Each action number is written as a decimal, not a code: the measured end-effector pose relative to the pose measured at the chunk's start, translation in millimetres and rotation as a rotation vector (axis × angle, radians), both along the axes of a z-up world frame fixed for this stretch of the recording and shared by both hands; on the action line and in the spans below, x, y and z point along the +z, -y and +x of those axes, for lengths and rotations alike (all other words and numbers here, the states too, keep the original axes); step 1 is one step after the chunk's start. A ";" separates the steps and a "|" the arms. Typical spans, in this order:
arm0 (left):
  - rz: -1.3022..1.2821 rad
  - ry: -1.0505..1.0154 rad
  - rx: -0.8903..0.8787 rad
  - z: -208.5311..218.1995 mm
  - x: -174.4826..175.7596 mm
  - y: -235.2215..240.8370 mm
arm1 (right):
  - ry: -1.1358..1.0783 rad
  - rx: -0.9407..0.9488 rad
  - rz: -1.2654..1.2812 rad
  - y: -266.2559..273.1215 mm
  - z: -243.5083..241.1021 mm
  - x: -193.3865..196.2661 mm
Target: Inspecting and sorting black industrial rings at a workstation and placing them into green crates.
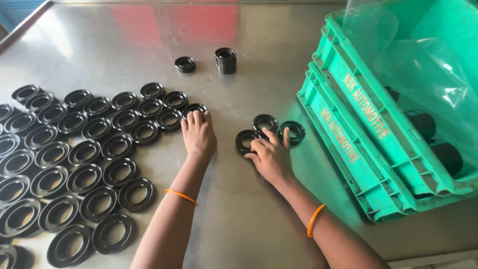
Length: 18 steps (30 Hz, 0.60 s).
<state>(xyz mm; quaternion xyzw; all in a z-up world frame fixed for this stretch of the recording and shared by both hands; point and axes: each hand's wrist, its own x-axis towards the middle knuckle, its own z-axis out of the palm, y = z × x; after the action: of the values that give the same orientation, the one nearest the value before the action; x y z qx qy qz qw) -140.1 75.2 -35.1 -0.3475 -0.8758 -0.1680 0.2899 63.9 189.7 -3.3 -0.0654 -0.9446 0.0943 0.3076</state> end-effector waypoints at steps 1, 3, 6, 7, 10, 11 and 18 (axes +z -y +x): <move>-0.062 0.032 0.061 -3.0 -0.5 -5.4 | -0.003 -0.048 -0.012 -4.6 0.5 -0.8; -0.124 0.060 0.116 -3.7 4.1 -11.2 | -0.010 -0.103 -0.025 -11.1 2.1 -0.7; -0.137 0.159 0.160 1.7 15.9 -7.1 | -0.003 -0.163 -0.054 -11.2 4.1 3.3; -0.139 0.179 0.159 3.9 17.5 -3.6 | -0.021 -0.174 -0.052 -9.1 5.1 5.8; -0.119 0.250 0.103 24.5 30.6 17.1 | -0.083 -0.152 -0.108 -0.8 9.7 14.7; -0.093 0.293 0.047 32.1 37.7 25.2 | -0.134 -0.119 -0.164 1.8 9.9 18.8; 0.681 1.206 -0.655 105.5 31.5 64.8 | 0.085 -0.029 -1.461 33.2 11.3 54.7</move>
<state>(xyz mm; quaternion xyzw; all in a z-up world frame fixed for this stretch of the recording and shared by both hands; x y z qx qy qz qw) -34.6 10.4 -3.6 -0.3288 -0.6346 -0.6666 -0.2117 75.1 156.6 51.4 -0.2698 -0.6510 0.6935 0.1500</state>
